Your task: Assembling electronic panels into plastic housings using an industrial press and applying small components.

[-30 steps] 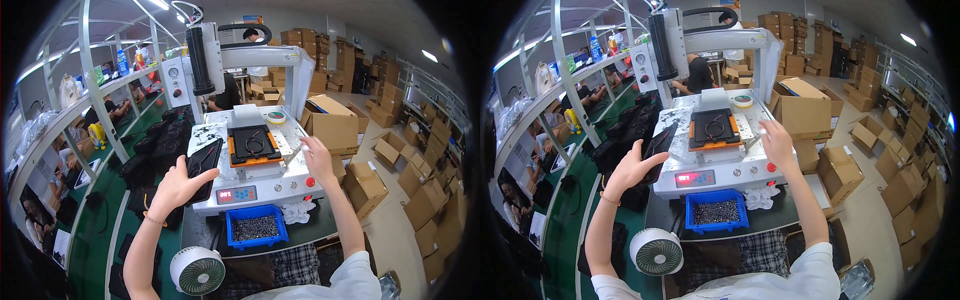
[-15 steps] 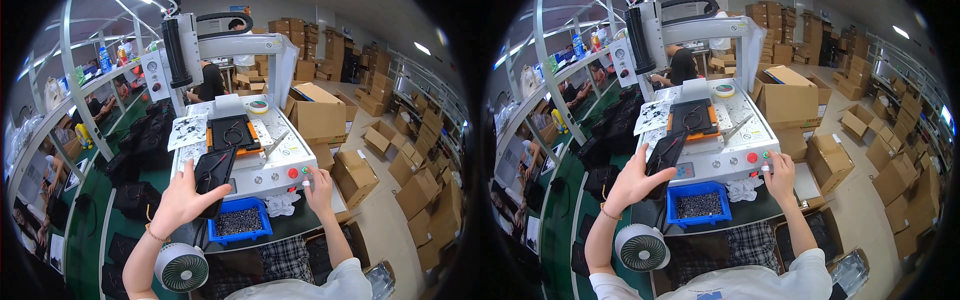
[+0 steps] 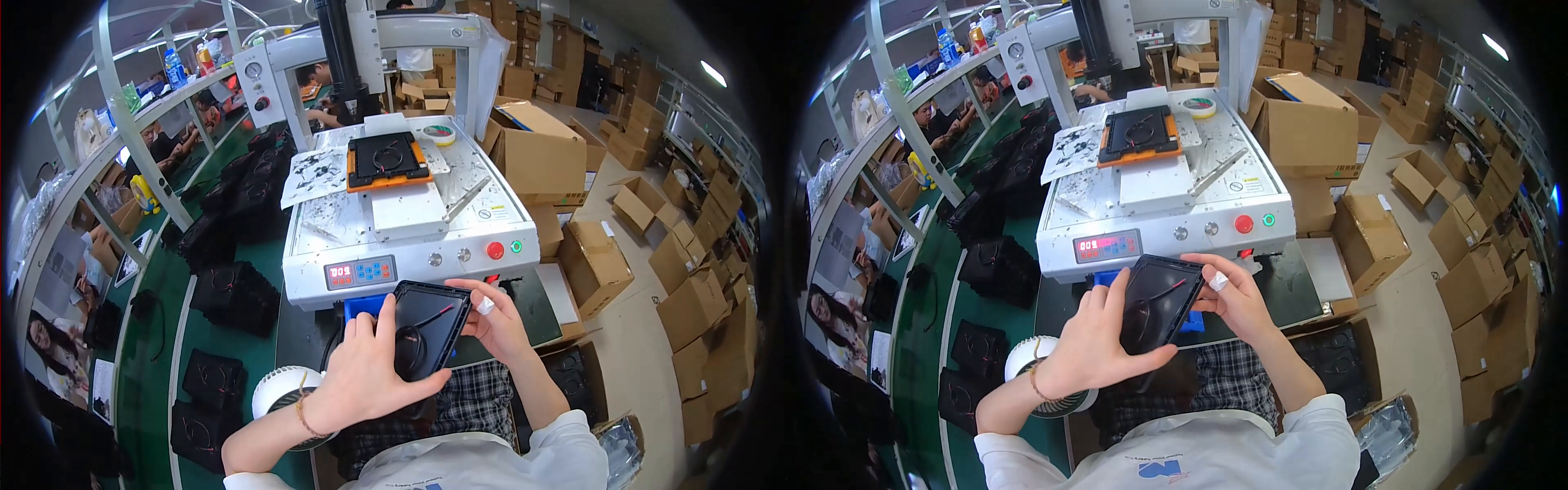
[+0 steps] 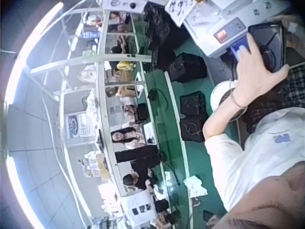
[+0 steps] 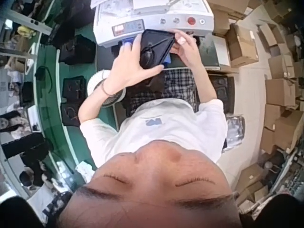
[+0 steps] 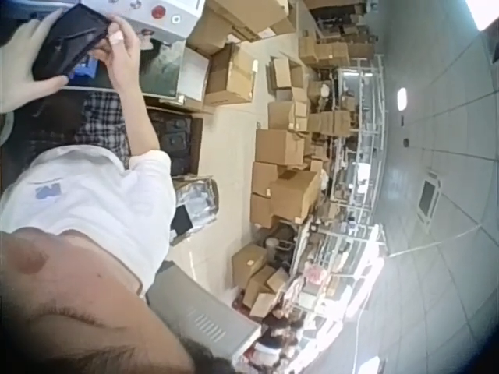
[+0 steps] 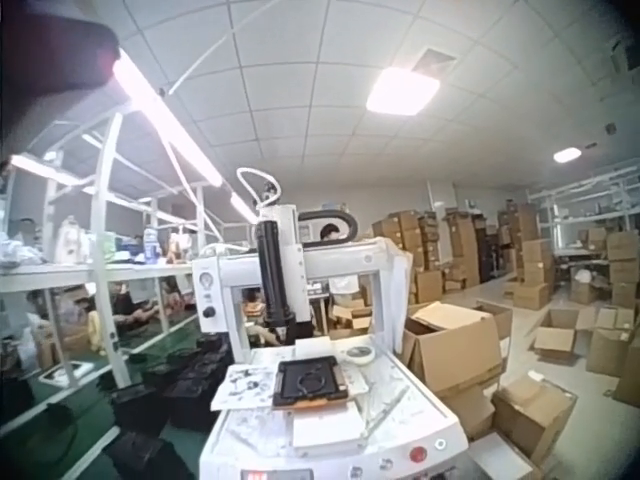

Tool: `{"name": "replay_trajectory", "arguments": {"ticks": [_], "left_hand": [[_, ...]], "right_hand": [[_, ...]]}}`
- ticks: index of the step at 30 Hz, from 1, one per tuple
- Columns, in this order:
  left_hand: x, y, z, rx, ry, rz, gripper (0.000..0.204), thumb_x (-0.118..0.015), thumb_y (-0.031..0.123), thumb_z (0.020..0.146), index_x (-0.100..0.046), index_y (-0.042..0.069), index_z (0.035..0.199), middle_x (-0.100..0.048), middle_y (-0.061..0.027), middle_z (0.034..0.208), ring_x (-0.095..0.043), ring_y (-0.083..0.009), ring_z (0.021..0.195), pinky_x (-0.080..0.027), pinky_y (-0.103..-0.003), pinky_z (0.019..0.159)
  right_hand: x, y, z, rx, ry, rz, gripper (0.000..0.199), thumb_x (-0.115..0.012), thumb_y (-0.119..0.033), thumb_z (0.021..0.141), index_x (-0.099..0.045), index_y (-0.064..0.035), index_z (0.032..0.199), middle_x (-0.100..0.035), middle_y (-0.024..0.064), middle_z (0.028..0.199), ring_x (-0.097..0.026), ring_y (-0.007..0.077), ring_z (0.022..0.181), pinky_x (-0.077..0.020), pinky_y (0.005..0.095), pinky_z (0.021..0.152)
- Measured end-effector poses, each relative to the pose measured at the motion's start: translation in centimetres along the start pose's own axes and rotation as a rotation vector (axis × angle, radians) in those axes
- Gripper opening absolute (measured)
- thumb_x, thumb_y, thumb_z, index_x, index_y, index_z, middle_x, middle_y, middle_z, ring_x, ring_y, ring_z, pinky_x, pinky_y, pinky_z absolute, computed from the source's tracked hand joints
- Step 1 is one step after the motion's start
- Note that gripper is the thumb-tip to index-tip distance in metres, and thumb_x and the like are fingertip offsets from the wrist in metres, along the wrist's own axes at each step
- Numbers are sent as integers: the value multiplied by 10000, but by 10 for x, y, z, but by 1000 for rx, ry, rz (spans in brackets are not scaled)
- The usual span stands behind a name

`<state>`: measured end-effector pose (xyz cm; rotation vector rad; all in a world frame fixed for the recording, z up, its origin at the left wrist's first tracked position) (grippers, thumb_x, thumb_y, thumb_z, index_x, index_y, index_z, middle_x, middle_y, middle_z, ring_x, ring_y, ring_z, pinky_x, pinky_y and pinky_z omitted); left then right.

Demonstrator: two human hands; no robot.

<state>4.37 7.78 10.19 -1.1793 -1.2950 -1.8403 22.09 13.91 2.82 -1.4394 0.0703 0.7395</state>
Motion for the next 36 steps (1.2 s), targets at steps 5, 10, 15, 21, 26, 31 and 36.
{"name": "replay_trajectory", "arguments": {"ticks": [5,10,15,21,26,31,36], "left_hand": [[-4,-5,-25,-16,39,25,1071,-695,601,742,-286,-155,1381,-499,-237,1065,-523,-327,935,-468,-377,864],[-42,-63,-50,488,-8,-1574,900,-219,708,916,-265,2,1472,-526,-147,1222,-542,-273,1090,-442,-420,976],[-104,-19,-64,405,-372,-2737,1182,-351,924,694,-198,94,1521,-292,-270,1491,-380,-489,1305,-329,-632,1042],[-122,7,-60,354,-621,-2786,1216,-385,946,644,-99,182,1544,-191,-315,1509,-299,-587,1306,-260,-697,1047],[-128,2,-60,441,-541,-2475,1166,-362,925,685,-109,173,1538,-183,-301,1517,-268,-583,1324,-219,-696,1075],[-118,-4,-57,302,-401,-2445,876,-326,684,900,-218,45,1491,-404,-262,1417,-430,-427,1296,-344,-543,1091],[-54,-40,-32,-84,197,-2002,926,-428,660,856,-223,6,1479,-377,-237,1435,-449,-377,1281,-370,-512,1079]], "right_hand": [[-3,18,-13,-151,32,131,406,-455,-177,985,-475,79,1300,-682,138,1009,-707,177,842,-606,307,718],[1,17,-23,-218,24,221,434,-464,-177,966,-468,107,1294,-685,137,971,-707,168,806,-603,273,688],[-10,19,-25,-305,-163,255,388,-438,-148,966,-506,55,1290,-660,141,1074,-690,186,909,-593,314,759],[-20,-11,-17,92,-188,-794,294,-603,-138,895,-630,-63,1178,-604,79,1169,-568,212,1061,-476,339,898],[-66,-19,-22,465,-616,-1323,237,-761,-106,718,-701,-99,948,-578,38,1179,-521,282,1075,-441,393,943],[-87,-39,-22,823,-591,-1525,203,-701,-136,654,-680,-112,854,-596,-10,905,-566,203,938,-481,360,879],[-103,-80,-46,1039,-430,-1629,227,-722,-124,610,-720,-109,837,-519,-10,705,-562,186,761,-519,355,767]]}}
Point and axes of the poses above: each hand's wrist, its own z-axis towards the middle knuckle, its own x-axis out of the back of the hand, y = z × x, the point moved 6 cm from there along z, towards the middle knuckle
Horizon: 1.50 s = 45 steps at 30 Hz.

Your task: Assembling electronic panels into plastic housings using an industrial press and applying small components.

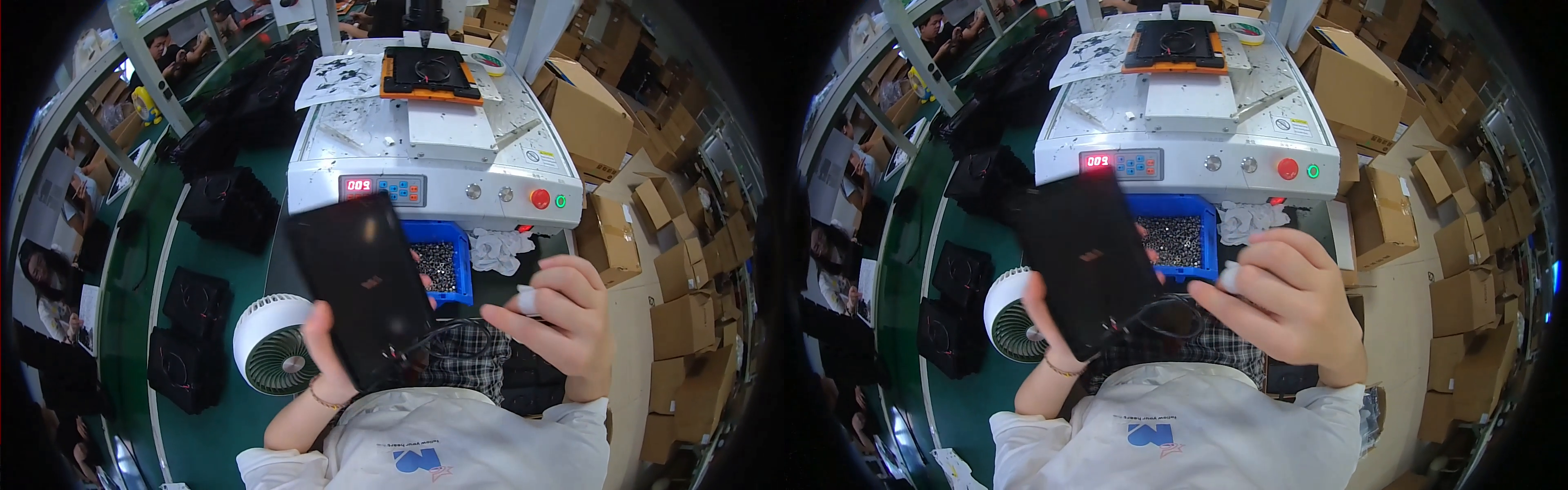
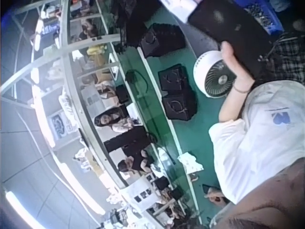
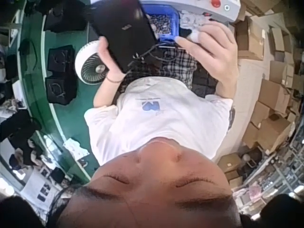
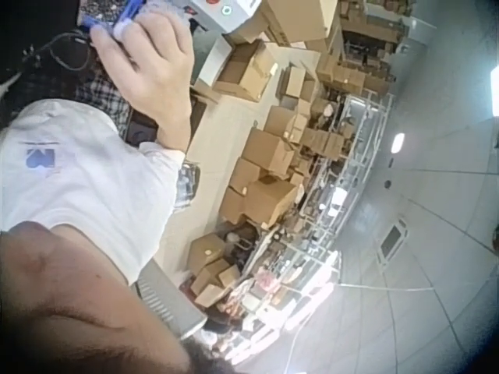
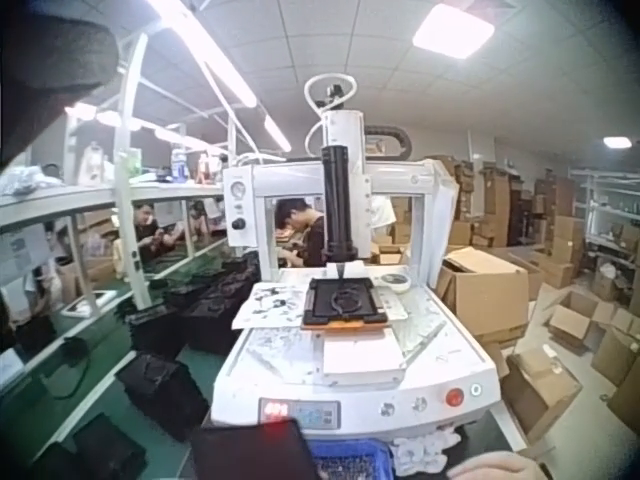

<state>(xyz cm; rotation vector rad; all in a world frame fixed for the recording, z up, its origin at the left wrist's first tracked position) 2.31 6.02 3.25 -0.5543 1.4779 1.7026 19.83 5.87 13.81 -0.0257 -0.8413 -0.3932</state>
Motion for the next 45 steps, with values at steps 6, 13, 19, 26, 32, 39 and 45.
{"name": "replay_trajectory", "arguments": {"ticks": [6,13,19,26,32,39,45], "left_hand": [[5,41,4,-344,87,-76,1004,-477,694,823,-155,32,1507,-312,-215,1478,-383,-379,1333,-325,-563,1103],[18,17,0,-309,131,-10,1013,-532,649,803,-146,38,1512,-255,-197,1514,-311,-360,1384,-285,-533,1136],[25,24,-2,-269,145,-20,1029,-597,521,722,-153,32,1510,-261,-191,1514,-335,-342,1376,-290,-505,1144],[31,16,-6,-296,162,0,1086,-640,510,655,-169,18,1502,-262,-188,1514,-344,-342,1370,-272,-504,1156],[31,13,-6,-333,147,-101,1120,-654,554,642,-170,24,1502,-276,-183,1500,-355,-345,1357,-283,-515,1147],[32,9,-6,-336,122,-73,1123,-655,567,638,-179,23,1497,-302,-189,1472,-369,-351,1343,-310,-529,1130],[33,9,-6,-321,178,-149,1132,-684,512,613,-174,15,1494,-306,-190,1472,-364,-356,1347,-305,-516,1137]], "right_hand": [[-45,-9,-36,-203,-294,557,240,-779,-150,738,-693,-56,941,-557,47,740,-610,250,756,-554,358,771],[-89,-18,-28,-697,-73,921,275,-720,-33,817,-639,-9,1078,-619,102,935,-663,215,846,-543,291,715],[-129,-24,-40,-800,-211,1128,142,-656,9,865,-635,14,1006,-621,92,924,-620,155,786,-515,273,676],[-157,-39,-54,-1027,73,1722,47,-670,-1,863,-654,43,872,-647,99,873,-619,134,806,-506,267,706],[-176,-41,-66,-1187,62,1801,68,-719,-9,835,-677,44,835,-690,93,851,-658,129,790,-532,253,731],[-187,-45,-72,-1229,72,1870,72,-729,-18,827,-679,33,817,-693,81,822,-661,126,768,-533,249,728],[-189,-45,-73,-1222,118,1874,95,-731,-43,833,-676,32,846,-693,81,862,-657,122,776,-534,252,731]]}}
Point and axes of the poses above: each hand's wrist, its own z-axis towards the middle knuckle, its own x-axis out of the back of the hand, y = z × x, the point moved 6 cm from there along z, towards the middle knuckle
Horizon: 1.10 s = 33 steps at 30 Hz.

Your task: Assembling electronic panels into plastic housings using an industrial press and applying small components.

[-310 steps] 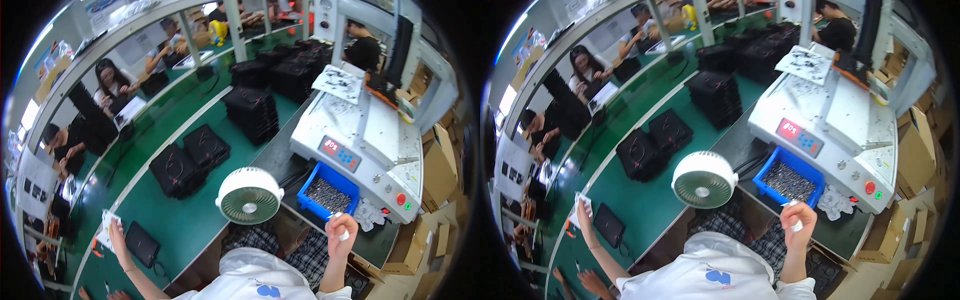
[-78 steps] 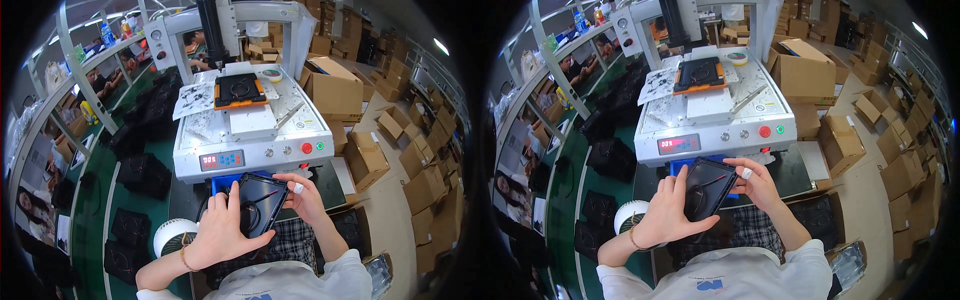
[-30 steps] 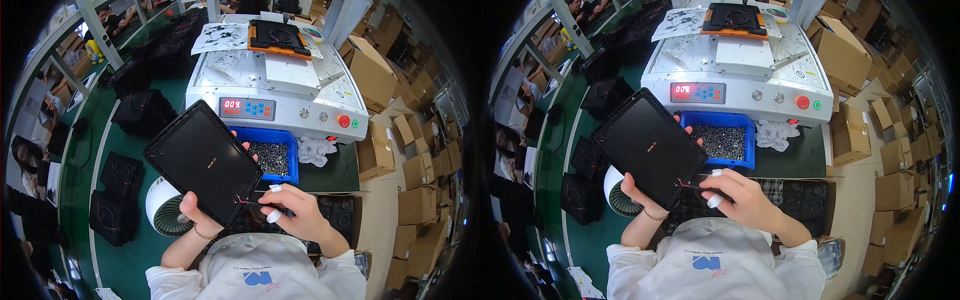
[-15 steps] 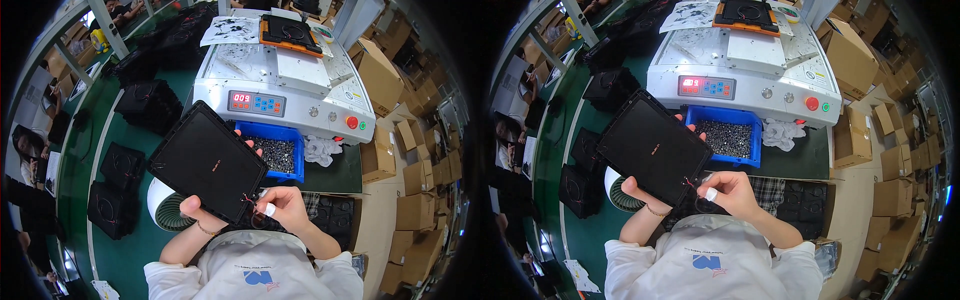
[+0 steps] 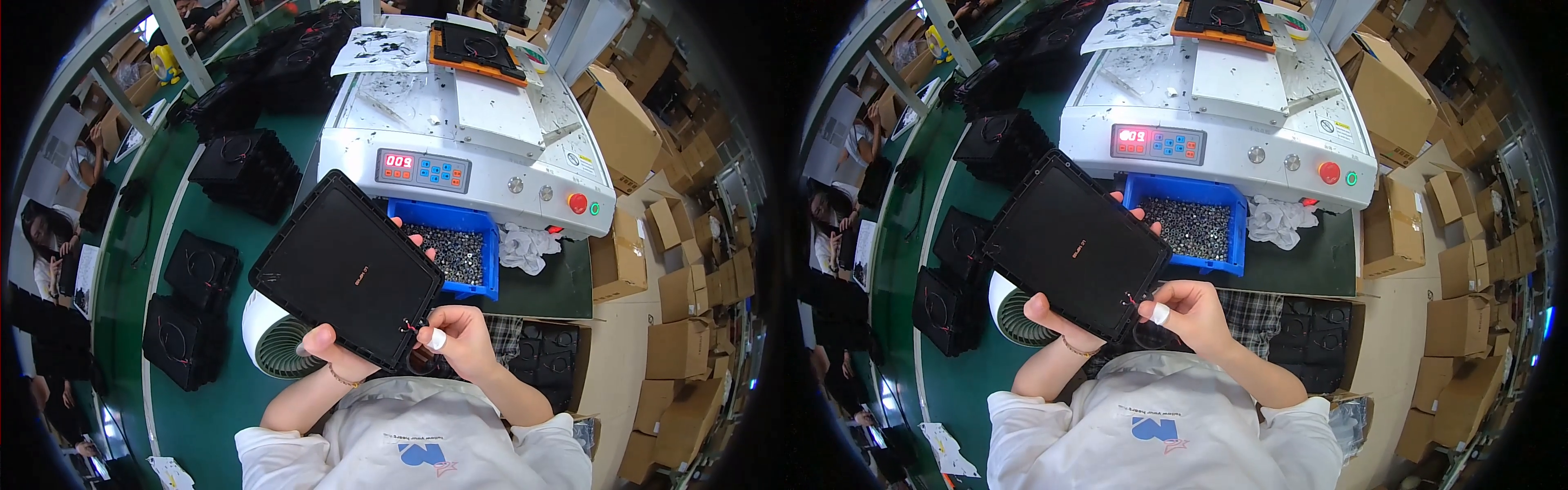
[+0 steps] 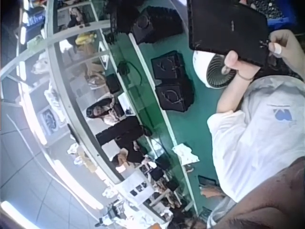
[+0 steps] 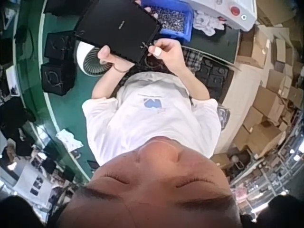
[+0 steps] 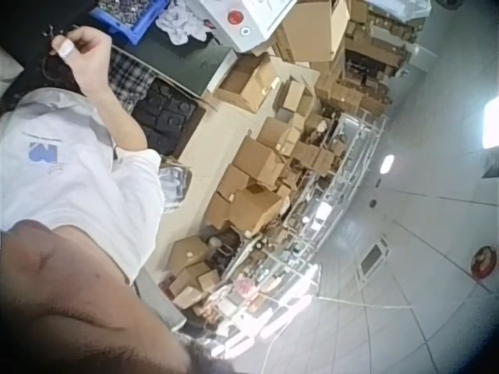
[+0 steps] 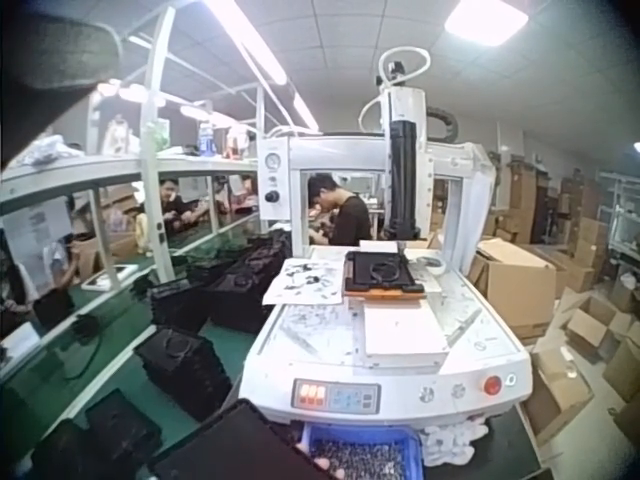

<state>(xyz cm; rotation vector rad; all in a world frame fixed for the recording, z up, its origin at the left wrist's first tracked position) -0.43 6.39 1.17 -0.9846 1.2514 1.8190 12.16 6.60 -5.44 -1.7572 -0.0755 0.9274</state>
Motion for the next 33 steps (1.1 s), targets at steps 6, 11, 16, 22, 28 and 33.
{"name": "replay_trajectory", "arguments": {"ticks": [6,11,16,22,28,33], "left_hand": [[-2,-2,-3,98,-4,-51,1133,-687,485,604,-169,9,1493,-311,-187,1473,-357,-348,1356,-297,-487,1150],[-3,-4,-7,85,-22,53,1199,-729,553,579,-171,13,1492,-311,-185,1473,-354,-339,1360,-275,-480,1162],[-1,-5,-5,50,-16,62,1264,-771,607,544,-175,17,1491,-310,-178,1472,-354,-334,1360,-275,-480,1161],[2,-1,-7,12,81,49,1247,-744,624,565,-171,20,1493,-316,-179,1465,-346,-331,1365,-280,-477,1158],[-18,13,-12,5,-39,135,1132,-560,694,686,-157,19,1501,-313,-187,1484,-356,-342,1361,-312,-473,1130],[-12,74,-28,-117,140,225,974,-300,753,843,-245,22,1485,-360,-207,1456,-403,-398,1308,-375,-490,1067]], "right_hand": [[-3,-6,2,23,0,-117,94,-726,-7,823,-676,18,900,-670,27,853,-594,69,746,-482,218,688],[2,2,5,143,13,-69,129,-750,0,772,-675,16,876,-649,2,823,-507,39,674,-417,200,640],[-3,1,15,150,-17,7,119,-748,-10,767,-672,10,855,-646,4,807,-501,41,667,-411,202,636],[-2,-6,15,138,-55,-85,125,-753,-22,774,-674,14,865,-655,12,814,-526,49,684,-423,213,640],[-13,-22,10,161,-161,-54,245,-761,-164,817,-664,34,924,-674,61,882,-595,91,718,-476,239,657],[5,-49,17,330,-146,-80,685,-678,-607,797,-631,61,944,-667,156,896,-609,138,623,-503,246,607]]}}
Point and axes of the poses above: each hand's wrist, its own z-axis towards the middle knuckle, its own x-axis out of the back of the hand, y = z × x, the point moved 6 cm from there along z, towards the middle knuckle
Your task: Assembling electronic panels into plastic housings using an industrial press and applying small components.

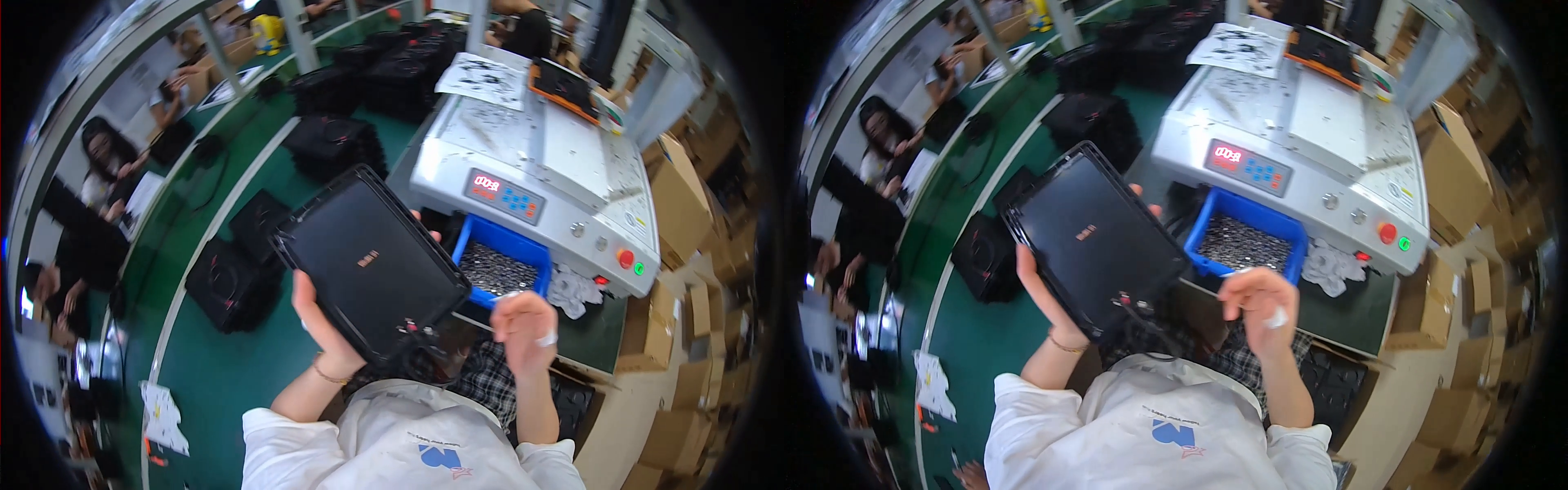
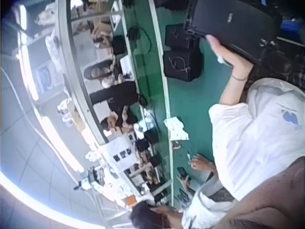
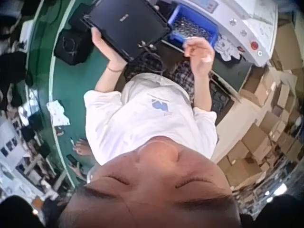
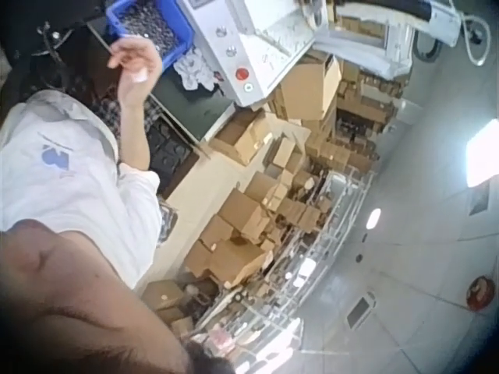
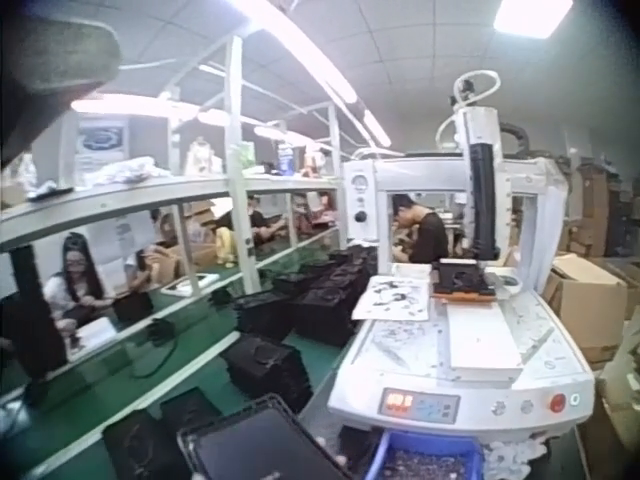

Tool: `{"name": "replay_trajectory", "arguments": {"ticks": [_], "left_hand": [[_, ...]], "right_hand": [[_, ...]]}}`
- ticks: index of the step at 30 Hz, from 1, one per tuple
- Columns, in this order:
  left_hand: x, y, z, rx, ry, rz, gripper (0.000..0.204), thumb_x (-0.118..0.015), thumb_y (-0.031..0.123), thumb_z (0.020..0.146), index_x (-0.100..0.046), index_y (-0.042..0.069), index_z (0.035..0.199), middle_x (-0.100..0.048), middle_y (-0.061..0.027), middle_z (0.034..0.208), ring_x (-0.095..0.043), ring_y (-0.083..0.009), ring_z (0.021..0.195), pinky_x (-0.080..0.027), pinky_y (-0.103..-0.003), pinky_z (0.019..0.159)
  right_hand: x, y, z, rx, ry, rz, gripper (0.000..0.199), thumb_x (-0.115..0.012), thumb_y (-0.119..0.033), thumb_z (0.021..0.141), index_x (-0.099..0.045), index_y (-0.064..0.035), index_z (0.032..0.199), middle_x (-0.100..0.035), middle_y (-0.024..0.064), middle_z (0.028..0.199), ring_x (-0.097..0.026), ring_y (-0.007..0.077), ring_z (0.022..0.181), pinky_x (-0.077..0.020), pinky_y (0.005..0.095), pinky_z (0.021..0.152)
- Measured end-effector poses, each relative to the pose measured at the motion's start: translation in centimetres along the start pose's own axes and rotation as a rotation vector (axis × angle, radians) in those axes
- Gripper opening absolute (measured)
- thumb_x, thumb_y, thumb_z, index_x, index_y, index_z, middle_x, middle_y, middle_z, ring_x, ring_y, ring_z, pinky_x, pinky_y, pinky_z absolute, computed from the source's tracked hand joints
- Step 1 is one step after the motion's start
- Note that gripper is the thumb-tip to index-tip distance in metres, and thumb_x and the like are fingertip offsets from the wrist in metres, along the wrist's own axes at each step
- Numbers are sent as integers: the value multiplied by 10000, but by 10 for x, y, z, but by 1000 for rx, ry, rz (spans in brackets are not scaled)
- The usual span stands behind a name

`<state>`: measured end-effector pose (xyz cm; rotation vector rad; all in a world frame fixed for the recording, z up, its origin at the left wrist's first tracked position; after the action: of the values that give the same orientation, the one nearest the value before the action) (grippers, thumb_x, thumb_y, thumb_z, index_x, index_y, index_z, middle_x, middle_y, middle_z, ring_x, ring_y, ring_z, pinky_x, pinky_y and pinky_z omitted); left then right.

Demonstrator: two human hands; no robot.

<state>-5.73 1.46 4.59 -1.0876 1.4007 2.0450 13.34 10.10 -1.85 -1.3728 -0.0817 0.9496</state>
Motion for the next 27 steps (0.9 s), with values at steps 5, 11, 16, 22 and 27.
{"name": "replay_trajectory", "arguments": {"ticks": [5,11,16,22,27], "left_hand": [[68,135,-100,-645,362,215,466,-440,409,1008,-556,22,1241,-609,-100,1210,-600,-214,1083,-469,-340,960],[159,213,-259,-602,877,464,498,-428,410,1012,-512,12,1299,-608,-98,1236,-595,-229,1105,-465,-343,960],[202,204,-367,-462,936,338,690,-396,532,976,-447,-42,1354,-549,-150,1336,-542,-288,1203,-383,-377,1062],[229,210,-430,-345,1010,319,755,-393,580,955,-450,-65,1343,-532,-198,1342,-540,-315,1201,-406,-399,1042],[200,234,-461,168,2063,811,731,-385,667,923,-641,-12,1013,-672,-95,868,-624,-192,744,-486,-307,627]], "right_hand": [[27,-23,2,147,-34,239,399,-631,-342,868,-526,35,945,-533,104,833,-461,132,626,-359,247,588],[49,-22,9,175,-4,214,337,-566,-324,945,-513,6,895,-513,88,806,-430,100,595,-335,231,566],[60,-20,14,162,110,73,342,-568,-325,961,-511,-11,838,-514,77,748,-413,85,545,-316,214,519],[68,-15,18,115,123,-1,295,-538,-287,978,-488,-37,829,-457,37,720,-357,67,541,-294,223,520],[72,-21,17,124,157,-98,272,-543,-243,974,-533,-15,827,-506,43,740,-407,70,568,-318,217,532]]}}
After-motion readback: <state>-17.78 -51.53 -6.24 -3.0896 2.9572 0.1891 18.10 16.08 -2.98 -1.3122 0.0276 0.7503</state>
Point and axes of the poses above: each hand's wrist, its own z-axis towards the middle knuckle, its own x-axis out of the back of the hand, y = z × x, the point moved 6 cm from there along z, towards the middle knuckle
